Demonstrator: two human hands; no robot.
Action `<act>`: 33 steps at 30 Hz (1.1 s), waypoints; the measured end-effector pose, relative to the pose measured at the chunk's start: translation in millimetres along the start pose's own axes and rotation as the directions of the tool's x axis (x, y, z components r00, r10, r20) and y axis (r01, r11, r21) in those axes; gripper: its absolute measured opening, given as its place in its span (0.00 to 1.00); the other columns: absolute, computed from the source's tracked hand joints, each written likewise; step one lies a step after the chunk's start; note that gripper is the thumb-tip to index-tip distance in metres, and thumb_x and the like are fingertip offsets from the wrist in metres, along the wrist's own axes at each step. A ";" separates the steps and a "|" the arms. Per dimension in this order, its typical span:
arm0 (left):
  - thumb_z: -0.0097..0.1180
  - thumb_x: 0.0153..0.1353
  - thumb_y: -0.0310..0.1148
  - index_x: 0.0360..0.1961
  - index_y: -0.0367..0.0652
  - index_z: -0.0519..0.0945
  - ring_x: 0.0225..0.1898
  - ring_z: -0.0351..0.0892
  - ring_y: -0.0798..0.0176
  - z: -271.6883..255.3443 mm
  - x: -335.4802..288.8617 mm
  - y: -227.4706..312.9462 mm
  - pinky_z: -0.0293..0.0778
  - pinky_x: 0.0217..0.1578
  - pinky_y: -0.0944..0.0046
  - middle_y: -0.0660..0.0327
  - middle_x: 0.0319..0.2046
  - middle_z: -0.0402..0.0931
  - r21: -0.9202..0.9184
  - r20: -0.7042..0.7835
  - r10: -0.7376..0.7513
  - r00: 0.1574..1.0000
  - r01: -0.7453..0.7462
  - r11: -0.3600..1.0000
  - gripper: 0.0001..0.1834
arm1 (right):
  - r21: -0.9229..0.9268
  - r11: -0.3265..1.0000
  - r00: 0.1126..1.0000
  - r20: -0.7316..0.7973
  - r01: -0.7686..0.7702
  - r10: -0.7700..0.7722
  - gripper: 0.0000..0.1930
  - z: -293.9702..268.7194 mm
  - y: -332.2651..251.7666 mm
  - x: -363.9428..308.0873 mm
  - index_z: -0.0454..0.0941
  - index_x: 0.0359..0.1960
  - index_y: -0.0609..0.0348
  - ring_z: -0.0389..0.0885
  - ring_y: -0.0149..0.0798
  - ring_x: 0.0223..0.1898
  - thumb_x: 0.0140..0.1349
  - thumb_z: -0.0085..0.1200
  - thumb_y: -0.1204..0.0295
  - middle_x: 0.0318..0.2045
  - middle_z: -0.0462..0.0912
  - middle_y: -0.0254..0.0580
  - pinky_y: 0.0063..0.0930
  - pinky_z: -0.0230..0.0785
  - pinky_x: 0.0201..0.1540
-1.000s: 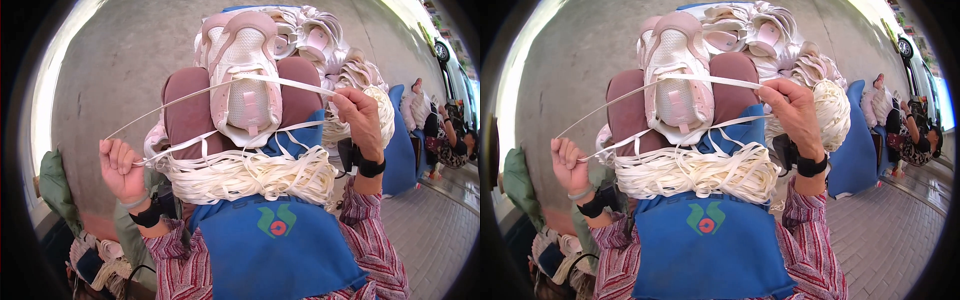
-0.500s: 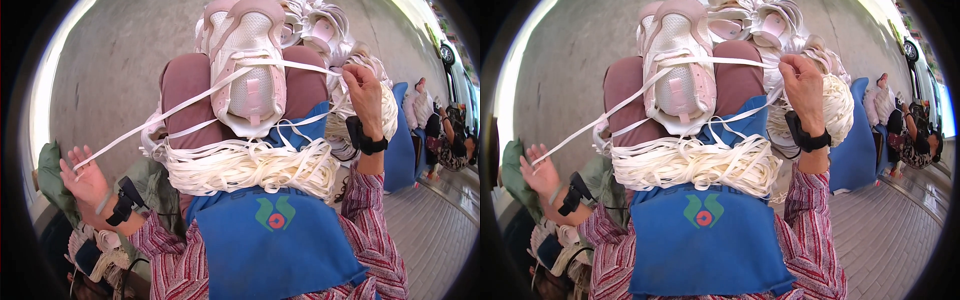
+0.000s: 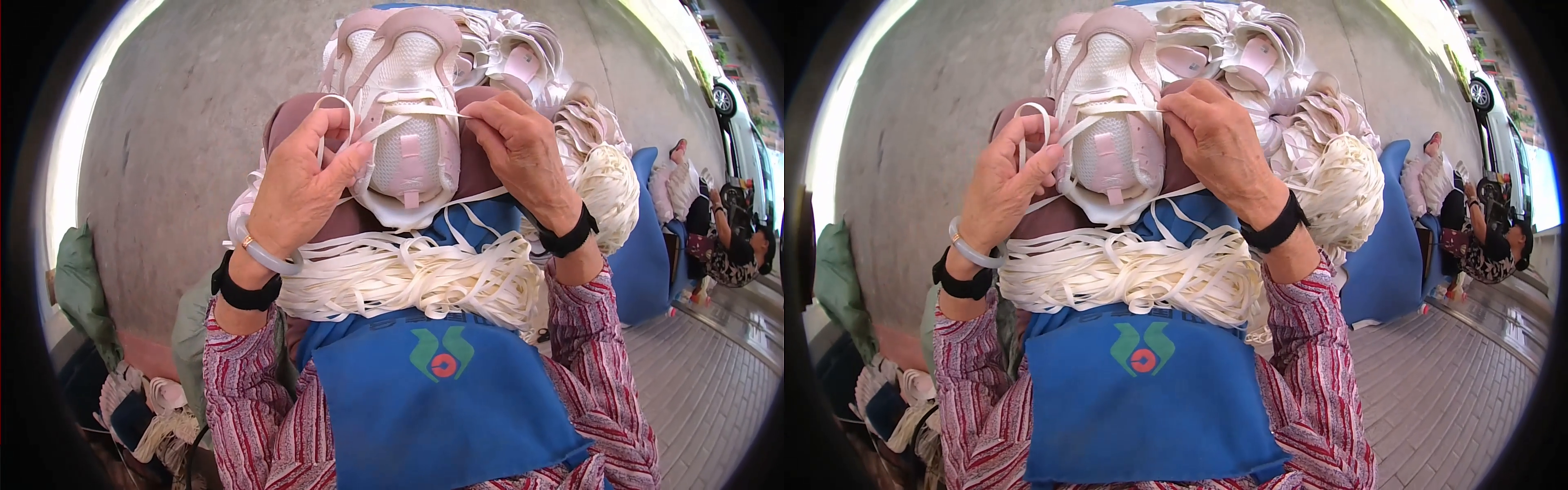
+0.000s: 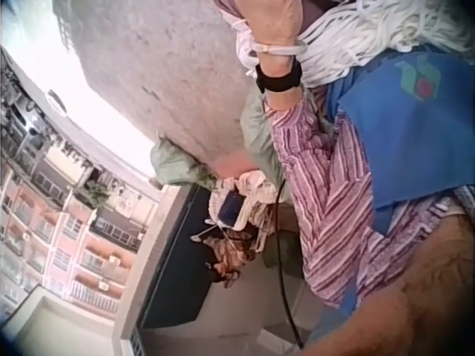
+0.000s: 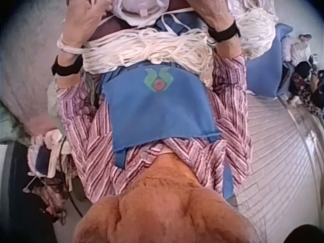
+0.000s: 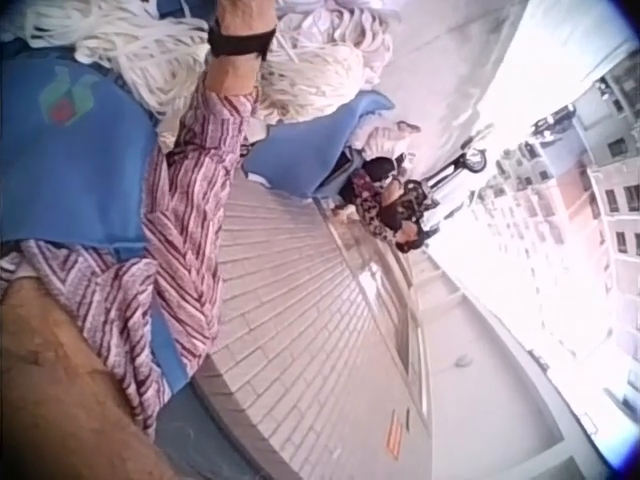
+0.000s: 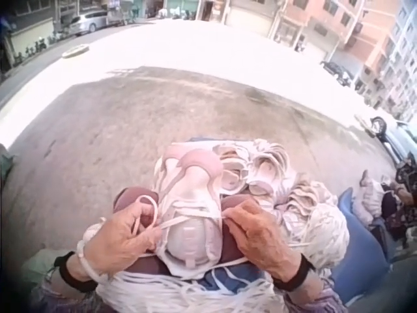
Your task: Threading shoelaces through the eyelets of pink and white shoe uppers as part of a manufacturing assembly process.
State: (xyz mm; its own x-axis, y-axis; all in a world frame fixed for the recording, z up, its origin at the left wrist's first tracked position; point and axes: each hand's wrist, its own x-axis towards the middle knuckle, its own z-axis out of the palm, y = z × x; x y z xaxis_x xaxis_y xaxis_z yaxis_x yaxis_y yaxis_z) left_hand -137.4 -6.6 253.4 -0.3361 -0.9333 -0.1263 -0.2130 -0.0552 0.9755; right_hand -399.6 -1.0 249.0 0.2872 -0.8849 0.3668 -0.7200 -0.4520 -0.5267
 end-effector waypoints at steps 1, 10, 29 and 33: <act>0.57 0.65 0.36 0.44 0.38 0.77 0.26 0.68 0.78 -0.1 5.1 -2.7 0.68 0.30 0.75 0.67 0.33 0.75 0.075 0.005 0.052 0.999 -0.052 0.996 0.13 | 0.006 1.000 1.000 0.000 -0.003 0.003 0.10 -3.3 4.0 -0.5 0.81 0.40 0.59 0.80 0.46 0.33 0.56 0.56 0.78 0.35 0.80 0.46 0.32 0.73 0.35; 0.61 0.61 0.35 0.29 0.38 0.75 0.20 0.66 0.77 -8.6 16.5 -9.5 0.64 0.21 0.74 0.70 0.20 0.70 0.089 0.036 -0.128 0.991 0.124 0.988 0.12 | 0.088 0.992 0.995 0.039 -0.093 0.090 0.07 -19.5 -3.6 -5.4 0.82 0.39 0.63 0.78 0.34 0.28 0.61 0.56 0.75 0.33 0.81 0.41 0.24 0.70 0.33; 0.57 0.64 0.42 0.31 0.45 0.76 0.16 0.62 0.82 -15.6 26.6 -10.6 0.57 0.16 0.78 0.75 0.17 0.66 0.206 0.128 -0.041 0.991 0.013 0.978 0.12 | 0.245 0.868 0.865 0.387 -0.431 0.320 0.12 -3.4 -45.4 9.4 0.79 0.30 0.64 0.78 0.50 0.25 0.62 0.52 0.66 0.20 0.76 0.51 0.39 0.69 0.29; 0.57 0.65 0.44 0.31 0.45 0.76 0.16 0.61 0.82 -12.0 27.3 -15.5 0.57 0.16 0.78 0.76 0.16 0.66 0.146 0.173 -0.044 0.984 0.018 0.989 0.14 | -0.050 0.998 0.987 0.160 0.030 -0.022 0.04 -5.0 -46.4 11.2 0.80 0.31 0.57 0.79 0.44 0.32 0.55 0.57 0.73 0.33 0.75 0.39 0.36 0.72 0.31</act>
State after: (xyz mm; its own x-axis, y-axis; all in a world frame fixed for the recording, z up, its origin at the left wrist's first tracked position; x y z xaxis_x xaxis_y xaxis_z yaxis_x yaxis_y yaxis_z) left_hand -132.3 -35.5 237.1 -0.4798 -0.8548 -0.1980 -0.3508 -0.0200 0.9363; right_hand -366.1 10.5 281.4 0.4001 -0.8816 0.2506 -0.7417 -0.4721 -0.4765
